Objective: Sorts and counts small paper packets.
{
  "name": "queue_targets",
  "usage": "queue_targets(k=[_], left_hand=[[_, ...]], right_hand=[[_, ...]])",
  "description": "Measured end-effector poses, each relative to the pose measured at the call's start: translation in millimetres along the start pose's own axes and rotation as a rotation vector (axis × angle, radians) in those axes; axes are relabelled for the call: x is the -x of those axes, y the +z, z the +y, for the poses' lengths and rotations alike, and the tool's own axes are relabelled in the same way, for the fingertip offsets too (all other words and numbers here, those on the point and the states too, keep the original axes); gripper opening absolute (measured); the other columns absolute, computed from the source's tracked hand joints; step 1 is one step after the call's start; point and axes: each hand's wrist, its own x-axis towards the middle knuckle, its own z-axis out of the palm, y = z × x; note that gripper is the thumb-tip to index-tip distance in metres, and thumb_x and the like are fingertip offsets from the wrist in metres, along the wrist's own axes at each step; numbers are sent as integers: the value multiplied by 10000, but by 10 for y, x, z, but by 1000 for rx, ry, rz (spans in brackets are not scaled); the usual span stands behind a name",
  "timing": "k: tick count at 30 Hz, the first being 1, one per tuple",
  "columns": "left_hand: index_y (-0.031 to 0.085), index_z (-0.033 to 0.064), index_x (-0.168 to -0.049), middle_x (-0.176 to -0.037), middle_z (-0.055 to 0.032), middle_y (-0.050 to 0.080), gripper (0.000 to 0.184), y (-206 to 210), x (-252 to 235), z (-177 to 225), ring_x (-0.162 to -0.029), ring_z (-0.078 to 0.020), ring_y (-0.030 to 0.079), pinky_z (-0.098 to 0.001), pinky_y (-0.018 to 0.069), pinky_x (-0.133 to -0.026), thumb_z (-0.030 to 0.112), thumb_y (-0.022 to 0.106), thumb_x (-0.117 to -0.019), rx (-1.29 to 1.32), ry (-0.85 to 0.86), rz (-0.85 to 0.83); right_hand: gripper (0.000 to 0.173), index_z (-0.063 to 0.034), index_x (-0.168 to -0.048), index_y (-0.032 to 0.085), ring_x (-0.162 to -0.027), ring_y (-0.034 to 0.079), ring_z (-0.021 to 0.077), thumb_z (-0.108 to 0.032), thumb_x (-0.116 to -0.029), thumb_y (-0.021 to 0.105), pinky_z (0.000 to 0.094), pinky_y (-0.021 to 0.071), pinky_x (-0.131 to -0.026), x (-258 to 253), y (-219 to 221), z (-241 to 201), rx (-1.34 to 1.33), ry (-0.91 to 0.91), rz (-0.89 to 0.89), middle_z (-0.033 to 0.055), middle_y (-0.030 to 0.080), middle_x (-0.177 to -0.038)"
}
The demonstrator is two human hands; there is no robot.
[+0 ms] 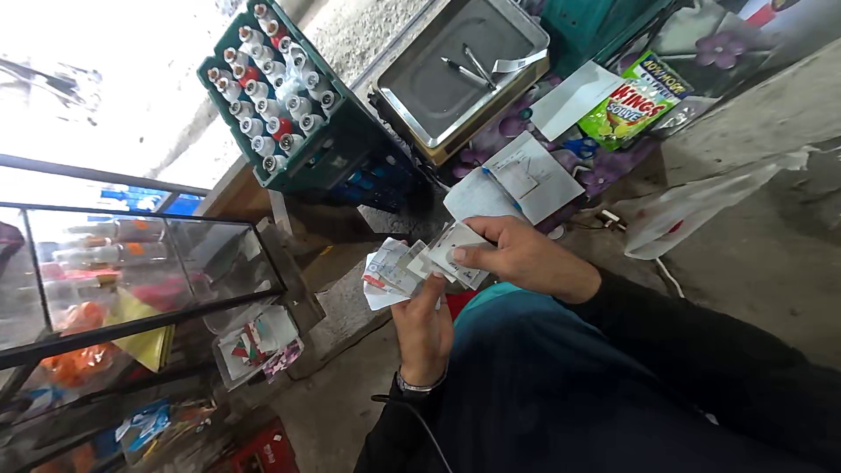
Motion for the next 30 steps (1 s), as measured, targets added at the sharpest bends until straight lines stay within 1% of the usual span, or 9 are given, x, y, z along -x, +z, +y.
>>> queue_targets(k=[3,5,8,11,14,19,23,26,30], left_hand=[[490,-17,-1404,-1225,-217,646,647,12,-10,-67,-1094,-300,671,-506,566,-973,-113,732,-812,-23,-10,-11],[490,10,-1421,-1238,-204,643,674,26,-10,-94,-1101,-292,668,-506,564,-973,-105,735,-804,-40,-30,-19],[501,-14,-1380,-1239,-219,636,538,60,15,-91,-1120,-314,659,-539,549,-993,-22,720,-889,-20,-65,-31],[489,-28,-1344,-1231,-221,640,422,104,7,-73,-1111,-309,669,-505,557,-984,0,626,-945,18,-92,19],[476,-17,-1425,-1308,-240,632,528,84,-47,-50,-1162,-343,665,-512,544,-1021,-32,663,-932,-22,-67,-47],[498,8,-1422,-1244,-209,651,604,113,-91,-52,-1112,-304,670,-504,559,-993,-65,737,-872,-81,-13,-53],[516,0,-1365,-1188,-207,661,620,69,-161,-63,-1051,-296,687,-502,590,-925,-154,723,-801,-60,-1,-57],[500,-21,-1365,-1175,-212,654,655,17,-215,-72,-1020,-289,688,-490,602,-890,-209,669,-761,-99,-21,-58],[539,-44,-1290,-1148,-206,663,528,-16,-285,-31,-1029,-282,685,-492,591,-916,-157,694,-798,-142,-32,-84]], right_hand=[[179,-79,-1165,691,-789,730,171,-161,-1009,659,331,639,-650,0,-49,3,22,10,-1,63,745,-960],[196,-83,-1191,677,-782,735,161,-164,-1015,652,322,641,-631,-4,-81,7,42,19,-11,60,748,-969],[214,-91,-1219,660,-786,723,151,-173,-1024,630,321,625,-663,21,-101,5,66,39,61,52,746,-963],[277,-158,-1309,606,-737,693,159,-260,-1051,589,323,587,-590,118,-158,2,43,52,229,51,721,-959],[303,-173,-1346,600,-831,727,166,-254,-1054,586,320,619,-641,171,-269,-71,-14,5,279,37,740,-1046],[239,-113,-1254,655,-719,715,181,-209,-1038,616,314,608,-563,116,-252,-112,-49,-8,139,76,741,-946],[169,-83,-1144,700,-759,732,169,-175,-1011,654,332,638,-636,-51,-130,-18,9,15,-25,67,749,-922],[183,-80,-1164,697,-833,737,170,-162,-1005,660,352,642,-749,-151,-50,91,-7,36,-55,65,755,-967],[179,-76,-1149,692,-824,732,185,-179,-1006,655,367,633,-736,-235,1,98,-44,90,3,82,748,-960]])
